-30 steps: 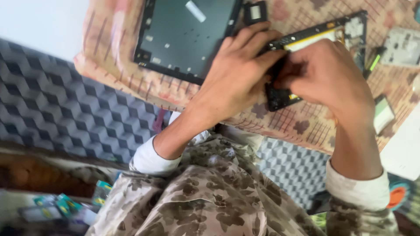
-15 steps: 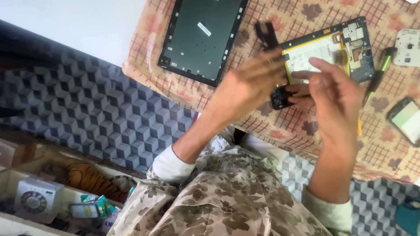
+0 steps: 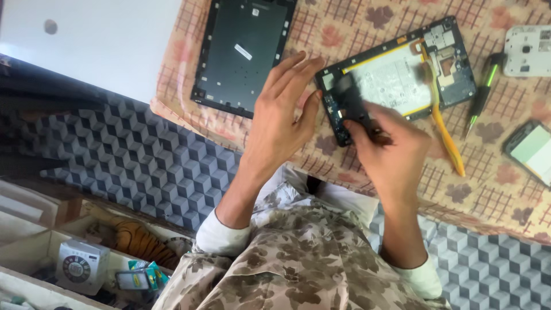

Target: The person cleans the interior of a disassembled tablet with a brush, then uses a screwdriver to remove and reattach small internal components. The tablet back cover and other parts remain on the table.

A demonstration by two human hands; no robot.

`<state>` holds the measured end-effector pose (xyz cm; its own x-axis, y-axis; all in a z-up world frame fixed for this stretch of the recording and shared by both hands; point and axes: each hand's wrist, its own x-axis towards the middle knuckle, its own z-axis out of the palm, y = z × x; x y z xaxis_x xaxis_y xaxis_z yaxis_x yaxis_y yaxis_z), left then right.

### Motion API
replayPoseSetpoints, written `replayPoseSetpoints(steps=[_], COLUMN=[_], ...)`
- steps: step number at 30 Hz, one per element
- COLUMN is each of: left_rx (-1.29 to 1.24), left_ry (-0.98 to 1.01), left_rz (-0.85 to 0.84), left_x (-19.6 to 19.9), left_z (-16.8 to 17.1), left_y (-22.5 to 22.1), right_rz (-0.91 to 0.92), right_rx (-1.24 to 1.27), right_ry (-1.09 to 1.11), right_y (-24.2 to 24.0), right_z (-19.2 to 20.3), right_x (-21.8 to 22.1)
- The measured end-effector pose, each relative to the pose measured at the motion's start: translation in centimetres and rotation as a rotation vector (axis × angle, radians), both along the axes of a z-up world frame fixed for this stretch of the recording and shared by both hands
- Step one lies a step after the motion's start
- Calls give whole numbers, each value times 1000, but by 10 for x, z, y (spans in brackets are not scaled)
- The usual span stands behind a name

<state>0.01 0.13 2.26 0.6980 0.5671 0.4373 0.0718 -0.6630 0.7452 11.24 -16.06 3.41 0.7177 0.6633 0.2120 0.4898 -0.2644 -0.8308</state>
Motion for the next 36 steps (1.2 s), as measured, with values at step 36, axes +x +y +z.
replayPoseSetpoints(steps=[36], left_rx=[-241], left_ry=[135], left_rz=[-27], left_x=[25], left_z=[-12], left_y=[-5], right_rz=[1], right_rx=[-239], right_ry=[-472], right_y=[7], right_z=[4], right_x=[-22])
